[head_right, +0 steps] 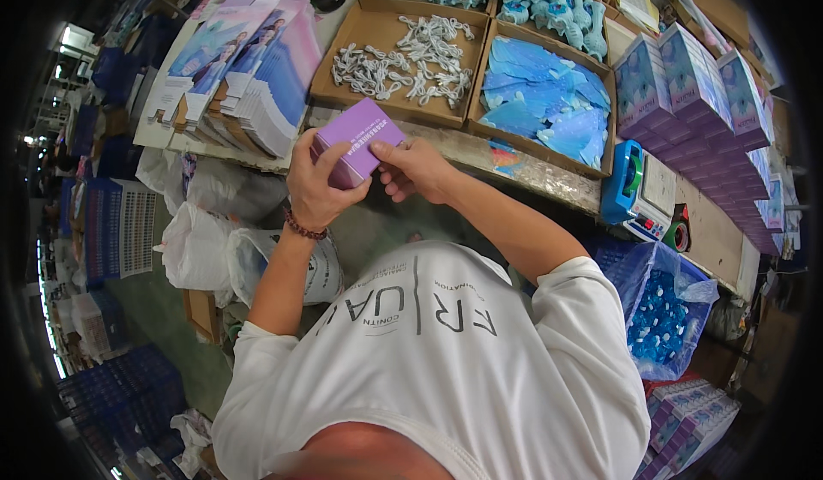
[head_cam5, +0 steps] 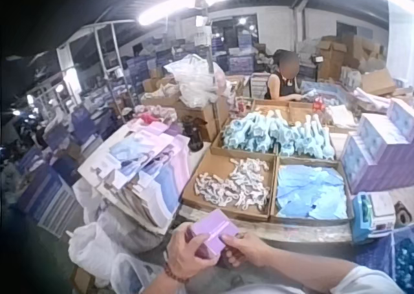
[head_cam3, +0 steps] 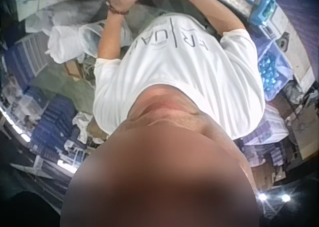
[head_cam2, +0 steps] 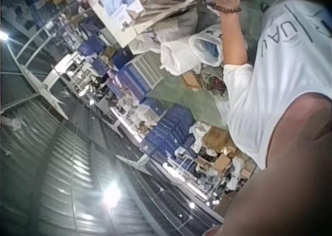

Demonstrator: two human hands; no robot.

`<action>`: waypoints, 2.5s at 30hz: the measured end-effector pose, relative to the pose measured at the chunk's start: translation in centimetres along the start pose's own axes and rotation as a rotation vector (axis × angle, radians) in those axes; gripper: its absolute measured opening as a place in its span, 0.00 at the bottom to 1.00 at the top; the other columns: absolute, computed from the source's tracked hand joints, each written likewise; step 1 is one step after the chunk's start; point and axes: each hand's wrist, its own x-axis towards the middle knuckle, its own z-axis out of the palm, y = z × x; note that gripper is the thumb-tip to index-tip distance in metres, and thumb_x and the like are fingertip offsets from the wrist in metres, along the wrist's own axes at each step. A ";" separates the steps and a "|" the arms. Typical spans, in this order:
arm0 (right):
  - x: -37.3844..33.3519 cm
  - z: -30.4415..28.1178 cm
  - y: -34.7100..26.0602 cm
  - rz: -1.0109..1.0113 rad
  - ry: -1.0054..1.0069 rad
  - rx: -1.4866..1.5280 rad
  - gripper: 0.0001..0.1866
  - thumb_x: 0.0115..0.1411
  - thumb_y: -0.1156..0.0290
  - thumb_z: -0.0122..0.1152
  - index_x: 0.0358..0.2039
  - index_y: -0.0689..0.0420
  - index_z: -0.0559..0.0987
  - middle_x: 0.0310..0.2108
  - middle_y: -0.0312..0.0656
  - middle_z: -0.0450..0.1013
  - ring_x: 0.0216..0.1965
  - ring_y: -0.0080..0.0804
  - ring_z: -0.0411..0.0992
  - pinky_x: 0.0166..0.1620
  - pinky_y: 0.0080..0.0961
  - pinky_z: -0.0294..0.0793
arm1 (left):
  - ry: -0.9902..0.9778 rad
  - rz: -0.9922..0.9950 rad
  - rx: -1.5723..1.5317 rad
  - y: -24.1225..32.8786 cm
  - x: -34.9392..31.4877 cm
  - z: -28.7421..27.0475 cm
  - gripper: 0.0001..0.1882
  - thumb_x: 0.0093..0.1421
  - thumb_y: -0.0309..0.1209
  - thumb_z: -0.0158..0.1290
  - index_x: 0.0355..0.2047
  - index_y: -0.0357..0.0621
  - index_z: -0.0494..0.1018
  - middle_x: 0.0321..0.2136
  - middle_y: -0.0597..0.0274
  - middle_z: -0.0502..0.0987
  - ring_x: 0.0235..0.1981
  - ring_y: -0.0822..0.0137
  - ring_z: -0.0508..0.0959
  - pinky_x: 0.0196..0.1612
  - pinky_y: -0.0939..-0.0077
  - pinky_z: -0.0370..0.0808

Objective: The person repeatedly assembles small kits by folding flat boxes, inserting a blue plastic toy and a blue paper insert, and closing the box. The finished boxes are stacked on the table.

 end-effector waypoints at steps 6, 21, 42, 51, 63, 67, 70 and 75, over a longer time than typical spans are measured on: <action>3.4 0.5 -2.0 -0.237 0.055 -0.356 0.26 0.52 0.48 0.70 0.28 0.63 0.78 0.22 0.43 0.75 0.23 0.30 0.76 0.26 0.31 0.76 | 0.149 -0.253 -0.212 -3.2 0.8 -0.1 0.33 0.38 0.31 0.69 0.48 0.46 0.71 0.48 0.51 0.67 0.45 0.52 0.74 0.48 0.63 0.74; 6.8 -9.1 -14.4 -0.906 0.062 -1.550 0.42 0.33 0.59 0.75 0.54 0.54 0.74 0.52 0.55 0.67 0.53 0.55 0.67 0.56 0.44 0.67 | -0.143 -0.057 0.207 -7.9 8.8 2.6 0.43 0.43 0.51 0.65 0.59 0.48 0.67 0.59 0.44 0.63 0.61 0.39 0.62 0.62 0.39 0.55; 30.3 -47.6 -29.2 -0.292 0.974 -1.105 0.52 0.41 0.45 0.71 0.61 0.64 0.66 0.59 0.60 0.66 0.61 0.49 0.65 0.61 0.37 0.64 | -0.414 -0.707 -0.096 -7.1 9.3 7.7 0.47 0.40 0.42 0.69 0.60 0.41 0.63 0.49 0.45 0.70 0.50 0.46 0.71 0.54 0.58 0.69; 17.2 -32.1 -24.1 -0.847 0.574 0.320 0.36 0.57 0.61 0.66 0.62 0.60 0.63 0.49 0.44 0.72 0.49 0.34 0.71 0.49 0.35 0.72 | -0.418 -0.523 -0.166 -9.3 8.6 6.9 0.47 0.39 0.37 0.69 0.60 0.41 0.62 0.53 0.44 0.67 0.53 0.44 0.69 0.56 0.57 0.67; 5.1 -14.6 -10.3 -0.561 0.549 -0.046 0.24 0.57 0.62 0.68 0.48 0.62 0.73 0.42 0.42 0.75 0.41 0.31 0.75 0.44 0.31 0.76 | -0.328 -0.130 -0.134 -10.1 4.0 6.0 0.47 0.38 0.41 0.69 0.60 0.47 0.63 0.53 0.47 0.64 0.52 0.45 0.67 0.55 0.52 0.64; 1.5 -13.1 -7.8 -0.433 0.505 -0.349 0.37 0.57 0.54 0.69 0.59 0.63 0.66 0.51 0.46 0.71 0.48 0.29 0.71 0.50 0.30 0.72 | -0.312 -0.002 -0.253 -9.4 3.8 7.6 0.47 0.37 0.40 0.70 0.59 0.48 0.63 0.54 0.48 0.64 0.51 0.45 0.67 0.54 0.53 0.65; -1.9 -12.8 -6.3 -0.676 0.690 -0.295 0.38 0.56 0.55 0.69 0.59 0.65 0.66 0.52 0.50 0.72 0.53 0.38 0.70 0.54 0.34 0.71 | -0.295 0.036 -0.376 -8.0 4.1 9.6 0.47 0.37 0.39 0.70 0.59 0.47 0.64 0.54 0.47 0.64 0.52 0.45 0.67 0.54 0.54 0.65; -9.1 -12.5 -4.7 -0.704 0.764 -0.098 0.42 0.61 0.44 0.59 0.68 0.54 0.57 0.63 0.49 0.62 0.58 0.33 0.63 0.58 0.27 0.62 | -0.313 0.138 -0.544 -5.1 5.8 13.8 0.47 0.35 0.38 0.71 0.58 0.45 0.64 0.54 0.46 0.65 0.53 0.44 0.68 0.55 0.54 0.67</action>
